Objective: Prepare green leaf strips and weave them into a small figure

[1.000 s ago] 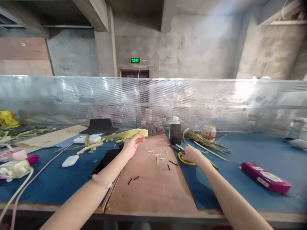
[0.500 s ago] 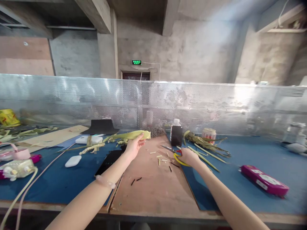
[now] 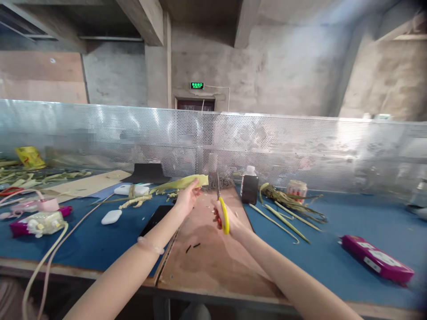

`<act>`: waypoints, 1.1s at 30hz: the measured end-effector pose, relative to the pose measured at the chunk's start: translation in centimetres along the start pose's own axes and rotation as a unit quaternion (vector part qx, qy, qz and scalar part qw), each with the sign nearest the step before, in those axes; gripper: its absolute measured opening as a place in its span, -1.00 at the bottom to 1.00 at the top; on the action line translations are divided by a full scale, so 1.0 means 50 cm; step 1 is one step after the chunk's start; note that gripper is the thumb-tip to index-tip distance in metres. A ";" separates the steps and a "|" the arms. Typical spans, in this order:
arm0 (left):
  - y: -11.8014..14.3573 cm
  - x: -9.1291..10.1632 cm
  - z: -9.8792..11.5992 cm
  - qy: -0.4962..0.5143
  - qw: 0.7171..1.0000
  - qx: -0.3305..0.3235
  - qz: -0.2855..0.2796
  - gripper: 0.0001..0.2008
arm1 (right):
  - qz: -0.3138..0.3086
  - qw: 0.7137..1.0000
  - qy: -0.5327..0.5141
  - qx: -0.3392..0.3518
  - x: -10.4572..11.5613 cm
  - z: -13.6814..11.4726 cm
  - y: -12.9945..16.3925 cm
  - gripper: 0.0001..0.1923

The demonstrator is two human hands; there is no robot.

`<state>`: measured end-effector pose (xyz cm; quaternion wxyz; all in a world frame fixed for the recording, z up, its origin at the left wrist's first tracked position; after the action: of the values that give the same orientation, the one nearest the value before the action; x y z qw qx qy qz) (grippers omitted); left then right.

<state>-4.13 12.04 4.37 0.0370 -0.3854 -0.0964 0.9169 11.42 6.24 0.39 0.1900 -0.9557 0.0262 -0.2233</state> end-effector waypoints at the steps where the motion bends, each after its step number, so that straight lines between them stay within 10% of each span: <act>1: -0.001 0.002 0.007 0.010 1.000 -0.003 0.003 -0.75 | -0.001 1.000 -0.022 0.006 -0.017 -0.015 0.004 -0.68; 12: 0.009 -0.021 0.021 0.071 0.997 0.010 -0.008 -0.87 | -0.017 0.989 -0.141 0.024 -0.059 -0.077 0.034 -0.68; 33: 0.028 -0.045 0.012 -0.009 0.996 -0.056 -0.062 -0.71 | -0.010 0.983 -0.184 -0.005 -0.072 -0.015 0.013 -0.67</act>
<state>-2.97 10.24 6.08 0.0715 -0.3720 -0.1718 0.9094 7.89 5.87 -0.71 0.1850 -0.9815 -0.0171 -0.0457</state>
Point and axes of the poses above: each hand's wrist, its own y-axis away from the middle knuckle, its own x-axis out of the back of the hand, z = x × y, the point moved 8 cm from there along -y, towards the middle knuckle, and after that the axes turned 5 degrees about x, right-handed, at the moved point
